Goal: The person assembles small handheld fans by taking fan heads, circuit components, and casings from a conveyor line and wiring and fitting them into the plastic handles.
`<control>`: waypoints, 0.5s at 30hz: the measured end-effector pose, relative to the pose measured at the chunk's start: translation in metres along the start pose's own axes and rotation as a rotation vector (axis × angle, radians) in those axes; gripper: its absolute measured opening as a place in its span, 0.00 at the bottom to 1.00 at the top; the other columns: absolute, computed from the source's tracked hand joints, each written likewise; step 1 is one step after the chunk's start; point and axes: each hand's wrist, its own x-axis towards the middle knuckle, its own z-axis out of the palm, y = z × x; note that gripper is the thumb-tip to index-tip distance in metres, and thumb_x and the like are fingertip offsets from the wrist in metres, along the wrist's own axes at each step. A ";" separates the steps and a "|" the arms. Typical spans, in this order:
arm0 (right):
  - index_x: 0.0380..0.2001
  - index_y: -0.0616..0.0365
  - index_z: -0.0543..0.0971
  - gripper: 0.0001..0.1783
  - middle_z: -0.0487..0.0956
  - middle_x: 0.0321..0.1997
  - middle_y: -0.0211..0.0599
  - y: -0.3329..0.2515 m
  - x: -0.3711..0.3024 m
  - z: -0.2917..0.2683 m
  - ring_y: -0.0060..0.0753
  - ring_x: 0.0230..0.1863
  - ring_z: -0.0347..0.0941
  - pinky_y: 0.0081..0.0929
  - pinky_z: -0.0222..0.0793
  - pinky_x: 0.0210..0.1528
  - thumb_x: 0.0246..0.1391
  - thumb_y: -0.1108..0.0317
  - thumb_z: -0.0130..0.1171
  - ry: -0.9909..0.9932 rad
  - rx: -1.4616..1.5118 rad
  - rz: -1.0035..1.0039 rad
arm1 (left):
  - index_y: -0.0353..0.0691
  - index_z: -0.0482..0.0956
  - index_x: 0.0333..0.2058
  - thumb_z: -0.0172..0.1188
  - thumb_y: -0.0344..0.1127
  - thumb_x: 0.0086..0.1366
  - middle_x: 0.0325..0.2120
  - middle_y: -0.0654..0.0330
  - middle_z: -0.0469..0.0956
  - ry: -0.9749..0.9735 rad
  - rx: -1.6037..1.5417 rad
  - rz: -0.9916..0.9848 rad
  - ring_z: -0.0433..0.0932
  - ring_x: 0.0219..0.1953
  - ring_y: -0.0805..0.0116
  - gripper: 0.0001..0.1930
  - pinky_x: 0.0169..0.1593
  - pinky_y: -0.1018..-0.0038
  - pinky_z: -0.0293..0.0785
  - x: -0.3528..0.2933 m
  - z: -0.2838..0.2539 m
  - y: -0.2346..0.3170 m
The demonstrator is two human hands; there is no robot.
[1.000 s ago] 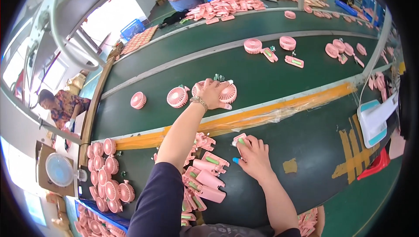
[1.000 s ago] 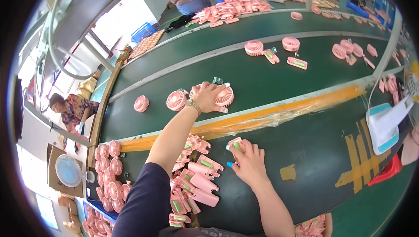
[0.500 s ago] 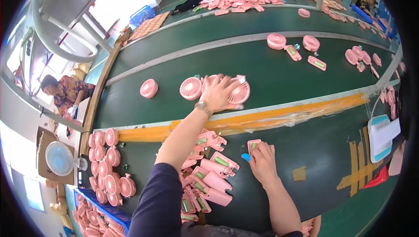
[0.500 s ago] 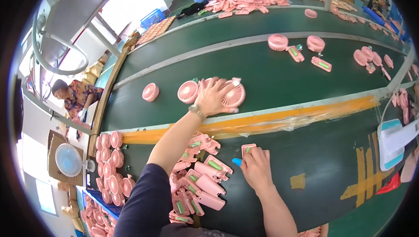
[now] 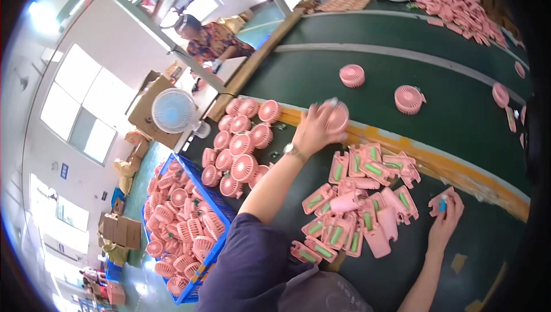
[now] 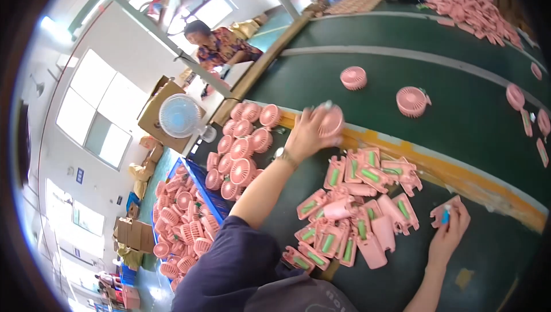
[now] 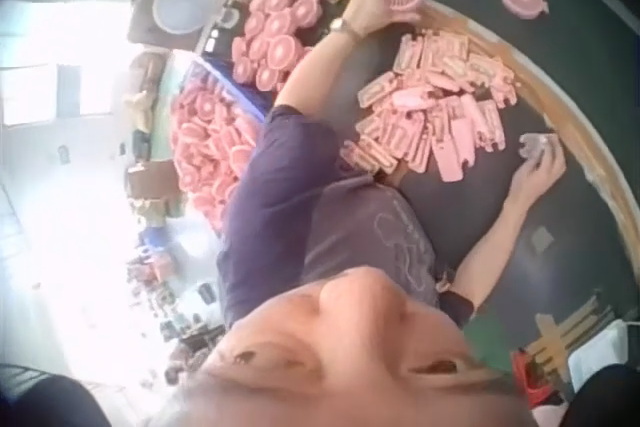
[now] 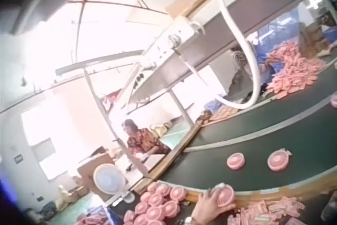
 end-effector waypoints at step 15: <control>0.37 0.65 0.78 0.10 0.81 0.32 0.43 -0.010 0.019 0.005 0.44 0.35 0.81 0.36 0.78 0.38 0.53 0.80 0.51 0.177 0.247 0.268 | 0.54 0.73 0.54 0.69 0.49 0.54 0.55 0.48 0.69 -0.185 -0.195 0.080 0.72 0.55 0.47 0.28 0.54 0.53 0.74 0.146 0.101 0.142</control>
